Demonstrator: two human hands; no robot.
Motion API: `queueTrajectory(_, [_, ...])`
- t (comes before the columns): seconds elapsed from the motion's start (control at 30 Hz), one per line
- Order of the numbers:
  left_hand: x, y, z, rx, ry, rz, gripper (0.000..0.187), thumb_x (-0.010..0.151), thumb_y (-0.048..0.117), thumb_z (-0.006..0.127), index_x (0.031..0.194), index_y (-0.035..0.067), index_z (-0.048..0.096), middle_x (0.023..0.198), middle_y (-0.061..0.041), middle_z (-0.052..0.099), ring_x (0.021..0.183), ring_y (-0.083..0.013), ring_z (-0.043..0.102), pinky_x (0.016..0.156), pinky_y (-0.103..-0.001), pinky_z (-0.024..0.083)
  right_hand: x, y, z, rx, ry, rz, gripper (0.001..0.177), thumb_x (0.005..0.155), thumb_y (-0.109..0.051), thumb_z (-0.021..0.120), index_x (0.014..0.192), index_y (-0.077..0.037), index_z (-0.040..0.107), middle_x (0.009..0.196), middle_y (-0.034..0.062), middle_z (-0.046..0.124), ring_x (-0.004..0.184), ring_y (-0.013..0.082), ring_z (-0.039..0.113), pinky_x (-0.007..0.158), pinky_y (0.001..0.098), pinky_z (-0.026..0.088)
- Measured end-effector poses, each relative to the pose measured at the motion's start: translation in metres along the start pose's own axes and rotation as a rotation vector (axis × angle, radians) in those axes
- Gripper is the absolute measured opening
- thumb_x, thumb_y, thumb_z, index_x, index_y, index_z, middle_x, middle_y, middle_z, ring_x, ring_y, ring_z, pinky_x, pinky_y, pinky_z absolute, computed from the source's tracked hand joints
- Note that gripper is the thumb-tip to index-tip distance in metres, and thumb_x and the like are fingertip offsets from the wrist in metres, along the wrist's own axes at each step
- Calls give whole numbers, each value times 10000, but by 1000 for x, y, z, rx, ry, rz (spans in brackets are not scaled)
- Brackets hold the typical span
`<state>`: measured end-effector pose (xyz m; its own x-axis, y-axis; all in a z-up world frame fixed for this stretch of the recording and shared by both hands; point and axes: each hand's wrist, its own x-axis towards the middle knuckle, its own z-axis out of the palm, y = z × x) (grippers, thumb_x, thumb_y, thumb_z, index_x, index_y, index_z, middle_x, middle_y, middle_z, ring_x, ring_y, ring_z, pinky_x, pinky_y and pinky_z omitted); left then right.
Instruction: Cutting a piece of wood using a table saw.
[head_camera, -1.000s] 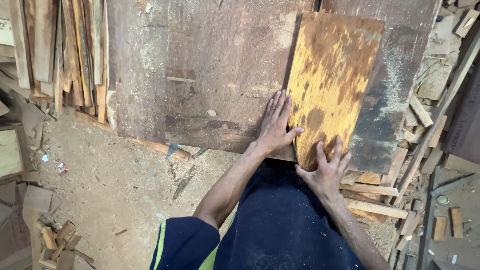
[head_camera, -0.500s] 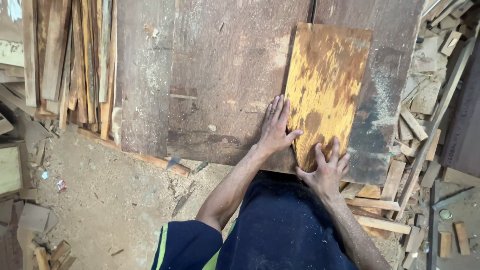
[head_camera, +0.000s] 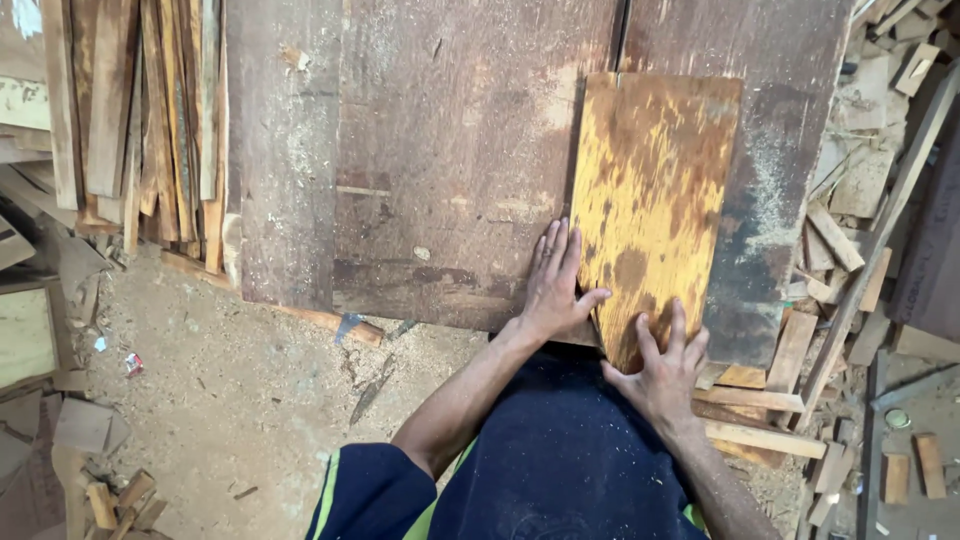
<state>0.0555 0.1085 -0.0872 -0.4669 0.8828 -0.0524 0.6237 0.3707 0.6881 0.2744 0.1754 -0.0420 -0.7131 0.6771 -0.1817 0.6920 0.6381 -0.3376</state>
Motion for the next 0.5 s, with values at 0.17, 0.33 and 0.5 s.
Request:
queueTrajectory(0.17, [-1,-6,7,4,13,19,1159,848,571,750,1606,-87,170,1685,-340,135,1605,-438,90,1315,-545,75,-1,0,1,3,-3,-2,965,522,-484,932,1371,-149,618,1650,224,243,1393,638,258,1046,782,343])
queueTrajectory(0.33, [-9,-2,0,7,25,45,1159,862,574,753,1613,-92,174,1690,-344,143,1611,-452,105,1322,-557,90,-6,-4,-3,-2,3,-11,948,513,-479,937,1346,-148,627,1642,223,246,1388,631,256,1047,786,332])
queueTrajectory(0.5, [-11,0,-1,-8,8,20,1147,856,557,760,1613,-84,185,1695,-333,148,1614,-450,108,1321,-555,108,-6,-5,-2,-3,-28,0,938,510,-482,933,1334,-149,632,1638,218,249,1382,625,262,1049,790,331])
